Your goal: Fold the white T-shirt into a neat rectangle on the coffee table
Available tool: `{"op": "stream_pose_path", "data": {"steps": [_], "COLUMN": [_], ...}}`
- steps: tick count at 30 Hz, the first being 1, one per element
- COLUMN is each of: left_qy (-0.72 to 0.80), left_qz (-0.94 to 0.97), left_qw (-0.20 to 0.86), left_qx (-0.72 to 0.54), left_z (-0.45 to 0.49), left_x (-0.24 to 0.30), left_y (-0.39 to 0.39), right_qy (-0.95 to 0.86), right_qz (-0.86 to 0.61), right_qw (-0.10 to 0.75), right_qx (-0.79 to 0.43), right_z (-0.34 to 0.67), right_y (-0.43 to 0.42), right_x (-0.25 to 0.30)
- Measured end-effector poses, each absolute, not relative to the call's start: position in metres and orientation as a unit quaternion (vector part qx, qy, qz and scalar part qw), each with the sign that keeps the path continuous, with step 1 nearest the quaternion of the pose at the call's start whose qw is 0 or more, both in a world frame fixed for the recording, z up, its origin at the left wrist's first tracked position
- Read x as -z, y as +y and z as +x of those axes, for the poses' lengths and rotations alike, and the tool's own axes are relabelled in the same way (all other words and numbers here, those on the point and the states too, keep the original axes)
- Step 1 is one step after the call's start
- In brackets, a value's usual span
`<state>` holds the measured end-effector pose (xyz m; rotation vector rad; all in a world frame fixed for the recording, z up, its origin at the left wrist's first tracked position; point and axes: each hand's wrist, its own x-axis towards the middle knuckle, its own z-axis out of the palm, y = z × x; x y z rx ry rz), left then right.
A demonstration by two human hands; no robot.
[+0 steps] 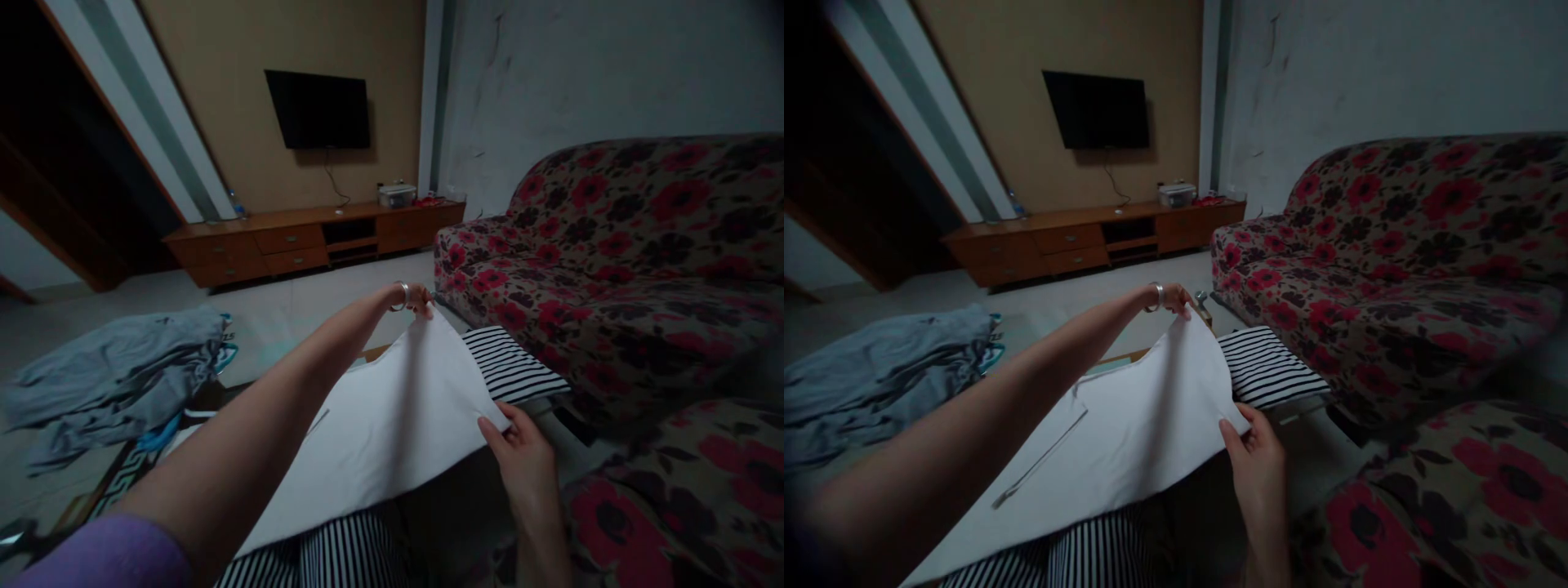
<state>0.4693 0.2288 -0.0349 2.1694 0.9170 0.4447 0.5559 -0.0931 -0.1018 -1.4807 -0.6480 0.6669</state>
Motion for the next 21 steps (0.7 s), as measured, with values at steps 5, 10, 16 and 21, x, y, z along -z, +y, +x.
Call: {"op": "stream_pose_path", "data": {"steps": [5, 10, 16, 21], "left_qy": [0.359, 0.392, 0.463, 0.546], "left_qz": [0.854, 0.842, 0.796, 0.731], "left_qw": [0.333, 0.316, 0.31, 0.294], "left_qx": [-0.174, -0.196, -0.237, -0.284], "left_z": [0.413, 0.332, 0.24, 0.157], "left_x": [-0.023, -0.057, -0.051, -0.026], "left_y": [0.235, 0.229, 0.208, 0.183], "right_qy": [-0.364, -0.47, -0.609, -0.701], "right_qz": [-0.618, -0.591, -0.537, -0.463], "right_qw": [0.634, 0.593, 0.539, 0.496], "right_qx": [-0.289, -0.281, -0.224, -0.221], "right_z": [0.504, 0.448, 0.363, 0.289], "right_y": [-0.104, -0.108, -0.11, -0.111], "right_x": [0.052, 0.02, -0.006, -0.007]}}
